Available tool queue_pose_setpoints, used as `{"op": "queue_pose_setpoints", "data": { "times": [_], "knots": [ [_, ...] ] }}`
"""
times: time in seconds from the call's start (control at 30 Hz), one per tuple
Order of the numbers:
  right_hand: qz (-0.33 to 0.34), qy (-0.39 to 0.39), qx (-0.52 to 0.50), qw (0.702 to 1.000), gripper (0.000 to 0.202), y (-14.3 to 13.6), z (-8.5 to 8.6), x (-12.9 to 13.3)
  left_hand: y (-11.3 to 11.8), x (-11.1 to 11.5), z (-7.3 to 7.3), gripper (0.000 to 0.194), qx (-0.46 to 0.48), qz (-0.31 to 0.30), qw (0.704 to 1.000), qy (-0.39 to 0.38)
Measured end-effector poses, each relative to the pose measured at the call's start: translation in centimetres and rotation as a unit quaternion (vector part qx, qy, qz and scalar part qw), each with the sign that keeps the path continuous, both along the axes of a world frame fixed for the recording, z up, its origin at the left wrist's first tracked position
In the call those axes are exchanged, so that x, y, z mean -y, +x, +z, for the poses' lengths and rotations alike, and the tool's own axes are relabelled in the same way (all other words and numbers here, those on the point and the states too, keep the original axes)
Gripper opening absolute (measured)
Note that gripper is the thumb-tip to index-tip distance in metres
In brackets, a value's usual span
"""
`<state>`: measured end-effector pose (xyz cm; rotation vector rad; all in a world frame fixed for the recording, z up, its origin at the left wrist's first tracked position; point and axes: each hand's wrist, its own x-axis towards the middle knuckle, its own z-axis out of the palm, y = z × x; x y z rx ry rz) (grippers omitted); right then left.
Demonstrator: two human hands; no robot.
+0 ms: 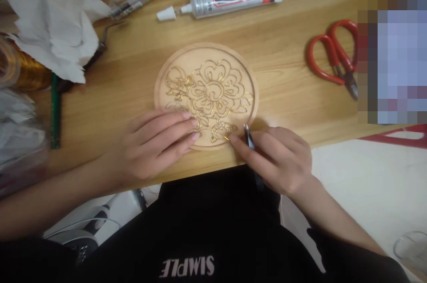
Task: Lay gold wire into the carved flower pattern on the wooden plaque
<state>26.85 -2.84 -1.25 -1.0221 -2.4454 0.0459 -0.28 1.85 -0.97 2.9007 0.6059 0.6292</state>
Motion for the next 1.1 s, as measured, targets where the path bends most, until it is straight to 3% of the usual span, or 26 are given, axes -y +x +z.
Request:
{"op": "queue_pose_setpoints", "data": {
  "times": [0.23, 0.37, 0.47, 0.57, 0.7, 1.1],
  "knots": [
    [-0.060, -0.020, -0.012, 0.998, 0.027, -1.1, -0.1, 1.1, 0.0, 0.1, 0.0, 0.019, 0.003, -0.008, 1.000, 0.012],
    [-0.125, -0.009, -0.014, 0.992, 0.030, -2.1, 0.4, 1.5, 0.1, 0.1, 0.1, 0.017, -0.001, -0.007, 0.999, 0.032],
    [-0.134, -0.010, 0.015, 0.991, 0.039, -2.8, 0.2, 1.9, 0.2, 0.1, 0.1, 0.015, -0.002, -0.005, 0.999, 0.033],
    [-0.130, -0.043, 0.044, 0.990, 0.045, -3.4, -0.3, 2.0, 0.1, 0.1, -0.1, 0.013, 0.008, 0.000, 0.999, 0.034],
    [-0.115, -0.063, 0.057, 0.990, 0.039, -3.7, -0.5, 1.7, 0.0, 0.2, -0.4, 0.016, 0.006, -0.001, 1.000, 0.026],
    [-0.068, -0.051, 0.097, 0.992, 0.024, -4.0, 0.7, 0.4, -0.1, 0.2, -0.5, 0.015, 0.009, 0.008, 1.000, 0.017]
  ]
}}
